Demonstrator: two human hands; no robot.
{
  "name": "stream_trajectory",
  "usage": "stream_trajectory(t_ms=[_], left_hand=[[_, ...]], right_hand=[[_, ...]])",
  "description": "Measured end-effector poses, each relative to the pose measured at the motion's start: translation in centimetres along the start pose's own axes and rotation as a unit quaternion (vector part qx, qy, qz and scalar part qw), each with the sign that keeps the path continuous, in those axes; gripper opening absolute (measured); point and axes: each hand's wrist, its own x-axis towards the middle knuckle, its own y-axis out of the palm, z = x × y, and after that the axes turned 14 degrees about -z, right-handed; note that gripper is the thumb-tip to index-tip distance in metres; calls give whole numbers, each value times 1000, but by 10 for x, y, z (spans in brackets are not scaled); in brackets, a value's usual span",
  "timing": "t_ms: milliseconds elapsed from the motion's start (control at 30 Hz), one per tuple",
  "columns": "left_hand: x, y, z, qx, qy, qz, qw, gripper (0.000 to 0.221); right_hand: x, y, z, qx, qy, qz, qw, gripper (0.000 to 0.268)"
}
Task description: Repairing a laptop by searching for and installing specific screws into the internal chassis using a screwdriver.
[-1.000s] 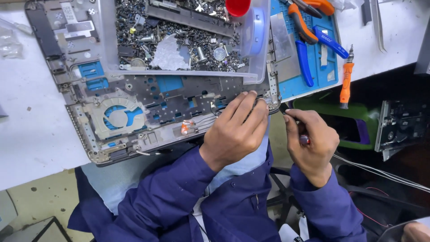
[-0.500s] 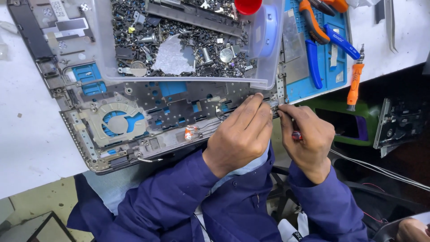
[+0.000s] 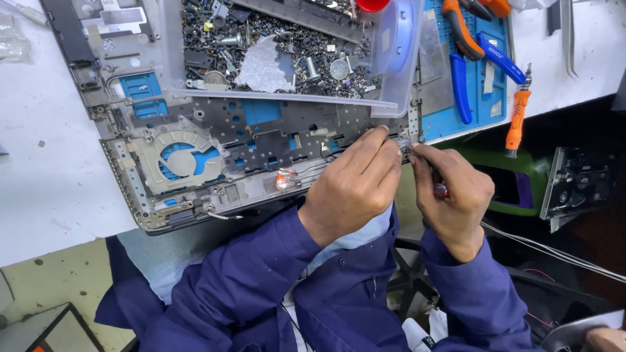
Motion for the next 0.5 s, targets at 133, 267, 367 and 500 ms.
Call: stream_trajectory(t_ms=[133, 267, 367, 500], left_hand=[[-2, 2, 1, -1, 13, -4, 1000, 5], [-2, 1, 0, 3, 15, 0, 1000, 4], [-7, 2, 0, -6, 1, 8, 1000, 4], [-11, 1, 0, -14, -7, 17, 1000, 5]], right_hand=[[6, -10, 11, -17, -2, -19, 1000, 9], [4, -25, 13, -30, -7, -9, 999, 17], [-1, -11, 18, -30, 5, 26, 999, 22], [-4, -7, 10, -27, 21, 27, 999, 24]])
